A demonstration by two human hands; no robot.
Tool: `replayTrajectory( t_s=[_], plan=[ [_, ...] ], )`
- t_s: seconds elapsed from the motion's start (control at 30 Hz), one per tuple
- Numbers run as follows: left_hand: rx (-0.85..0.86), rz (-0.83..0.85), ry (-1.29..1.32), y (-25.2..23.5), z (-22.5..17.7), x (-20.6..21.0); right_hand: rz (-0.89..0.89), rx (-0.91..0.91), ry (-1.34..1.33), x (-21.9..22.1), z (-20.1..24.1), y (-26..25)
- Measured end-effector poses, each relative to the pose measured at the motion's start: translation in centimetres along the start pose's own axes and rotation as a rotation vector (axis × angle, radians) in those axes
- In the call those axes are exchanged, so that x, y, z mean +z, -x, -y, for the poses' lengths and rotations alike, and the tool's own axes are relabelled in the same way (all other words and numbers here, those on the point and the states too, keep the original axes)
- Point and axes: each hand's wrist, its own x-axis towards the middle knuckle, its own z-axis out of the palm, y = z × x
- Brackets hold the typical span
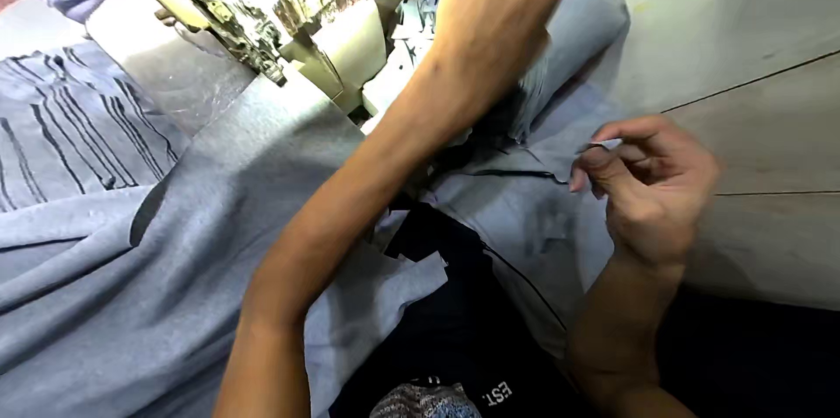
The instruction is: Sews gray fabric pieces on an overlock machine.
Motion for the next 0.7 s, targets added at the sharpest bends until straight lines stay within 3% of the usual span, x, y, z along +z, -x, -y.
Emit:
replayTrajectory(
  t_s=[0.13, 0.2, 0.33, 0.53, 0.7],
  plan=[
    [-0.006, 0.073, 0.610, 10.0, -2.3, -2.4, 0.116, 0.075, -0.075, 4.3, 0.7, -1.3],
    [-0.112, 0.036, 0.710, 14.9, -1.9, -2.2, 0.224, 0.086, -0.144, 7.1, 1.0, -1.9],
    [-0.370, -0.215, 0.714, 22.1, -0.4, -2.9, 0.496, 0.111, -0.438, 12.9, 2.0, -2.9],
    [-0.478, -0.423, 0.558, 24.4, 1.8, -6.5, 0.684, 0.166, -0.695, 17.3, 4.3, -4.8],
    [-0.446, -0.420, 0.632, 22.5, 7.2, -8.4, 0.619, 0.025, -0.550, 17.7, 4.1, -5.5]
  ],
)
